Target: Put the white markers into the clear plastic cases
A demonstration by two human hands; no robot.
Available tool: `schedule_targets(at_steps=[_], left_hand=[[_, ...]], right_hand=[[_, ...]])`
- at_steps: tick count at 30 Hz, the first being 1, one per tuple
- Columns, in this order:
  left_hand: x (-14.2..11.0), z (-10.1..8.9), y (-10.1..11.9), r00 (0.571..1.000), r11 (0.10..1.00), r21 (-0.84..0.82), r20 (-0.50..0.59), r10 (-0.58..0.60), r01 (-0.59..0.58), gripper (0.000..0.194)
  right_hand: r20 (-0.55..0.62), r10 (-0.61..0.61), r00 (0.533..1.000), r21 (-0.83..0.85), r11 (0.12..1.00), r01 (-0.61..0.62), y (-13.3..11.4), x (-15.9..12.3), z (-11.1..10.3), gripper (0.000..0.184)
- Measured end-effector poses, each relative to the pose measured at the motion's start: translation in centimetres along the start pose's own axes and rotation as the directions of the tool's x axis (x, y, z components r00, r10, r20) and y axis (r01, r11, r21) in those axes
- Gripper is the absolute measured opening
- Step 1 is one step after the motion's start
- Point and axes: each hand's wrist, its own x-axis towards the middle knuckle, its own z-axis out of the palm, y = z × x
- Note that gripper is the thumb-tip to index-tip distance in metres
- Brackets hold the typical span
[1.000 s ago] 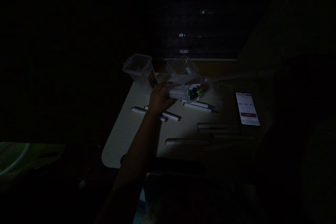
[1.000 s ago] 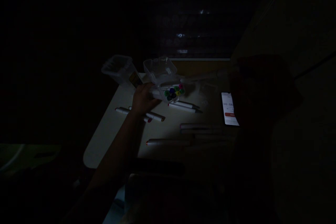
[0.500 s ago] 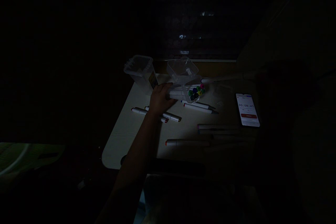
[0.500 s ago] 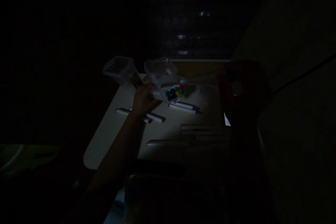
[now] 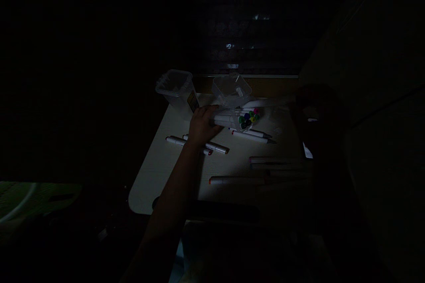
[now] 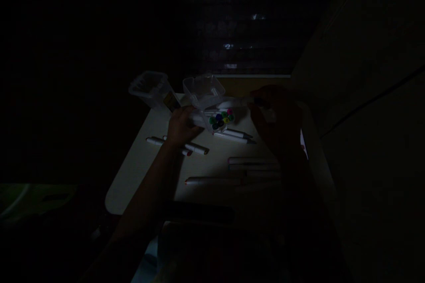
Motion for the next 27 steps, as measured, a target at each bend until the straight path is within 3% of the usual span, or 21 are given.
schedule_targets(at_steps=[3,8,13,20,24,27], left_hand=[[0.0,0.0,0.0,1.000,1.000,-0.008,-0.002,0.004,-0.004,0.067],[0.1,0.0,0.0,1.000,1.000,-0.014,0.009,-0.012,0.012,0.067],[0.1,0.0,0.1,1.000,1.000,-0.013,0.001,-0.002,0.002,0.064],[0.2,0.2,-0.1,1.000,1.000,0.003,-0.003,0.002,-0.002,0.066],[0.2,0.1,0.0,1.000,1.000,0.011,0.000,0.000,0.000,0.065],[0.2,0.1,0.0,1.000,1.000,0.012,0.006,-0.013,0.013,0.067]], right_hand=[[-0.064,-0.058,0.996,-0.010,0.998,0.058,0.1,-0.3,1.0,0.017],[-0.001,-0.052,0.999,-0.025,0.998,0.051,0.5,-0.4,2.1,0.017],[0.028,-0.009,1.000,-0.006,1.000,0.009,0.7,-0.3,2.3,0.015],[0.020,-0.063,0.998,-0.016,0.998,0.063,0.6,-0.4,2.2,0.010],[0.161,-0.030,0.987,0.014,0.999,0.028,-0.1,-0.6,2.4,0.012],[0.348,-0.003,0.938,0.019,1.000,-0.004,-0.9,-0.8,2.8,0.013]])
